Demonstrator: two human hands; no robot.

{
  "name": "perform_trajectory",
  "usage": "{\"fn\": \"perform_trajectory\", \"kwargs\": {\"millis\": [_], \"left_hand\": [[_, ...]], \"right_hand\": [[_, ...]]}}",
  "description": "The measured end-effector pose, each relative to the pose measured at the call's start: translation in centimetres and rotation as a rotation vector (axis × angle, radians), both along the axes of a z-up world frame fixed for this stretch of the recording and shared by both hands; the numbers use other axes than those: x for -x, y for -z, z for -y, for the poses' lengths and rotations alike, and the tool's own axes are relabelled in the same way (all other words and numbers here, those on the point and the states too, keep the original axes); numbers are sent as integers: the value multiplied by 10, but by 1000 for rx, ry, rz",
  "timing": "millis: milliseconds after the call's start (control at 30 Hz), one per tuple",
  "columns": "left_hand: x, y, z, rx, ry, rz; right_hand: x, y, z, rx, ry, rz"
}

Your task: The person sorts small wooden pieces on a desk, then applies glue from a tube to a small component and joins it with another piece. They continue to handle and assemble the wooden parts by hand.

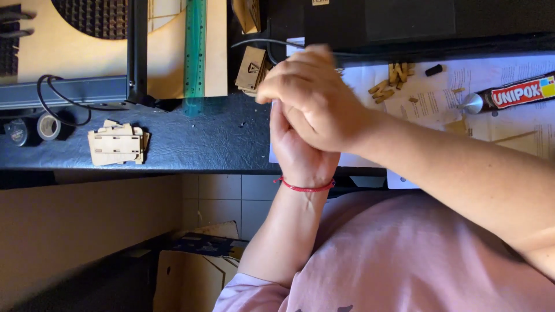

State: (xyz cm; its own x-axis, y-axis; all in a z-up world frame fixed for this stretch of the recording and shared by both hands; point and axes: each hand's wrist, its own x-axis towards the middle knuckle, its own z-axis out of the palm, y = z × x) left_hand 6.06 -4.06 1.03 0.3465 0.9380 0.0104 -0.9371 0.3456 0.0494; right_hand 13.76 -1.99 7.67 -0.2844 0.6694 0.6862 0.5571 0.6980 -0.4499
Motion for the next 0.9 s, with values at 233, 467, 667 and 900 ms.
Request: {"fn": "perform_trajectory", "kwargs": {"millis": [233, 467, 667, 900], "left_hand": [[6, -11, 4, 86, -5, -138], [27, -4, -20, 250, 101, 181], [83, 21, -48, 208, -4, 165], [100, 45, -50, 226, -85, 188]], "right_hand": [[9, -2, 12, 61, 222, -125], [-25, 18, -2, 255, 149, -838], [-81, 29, 28, 409, 269, 315], [-63, 70, 30, 552, 443, 511]]}}
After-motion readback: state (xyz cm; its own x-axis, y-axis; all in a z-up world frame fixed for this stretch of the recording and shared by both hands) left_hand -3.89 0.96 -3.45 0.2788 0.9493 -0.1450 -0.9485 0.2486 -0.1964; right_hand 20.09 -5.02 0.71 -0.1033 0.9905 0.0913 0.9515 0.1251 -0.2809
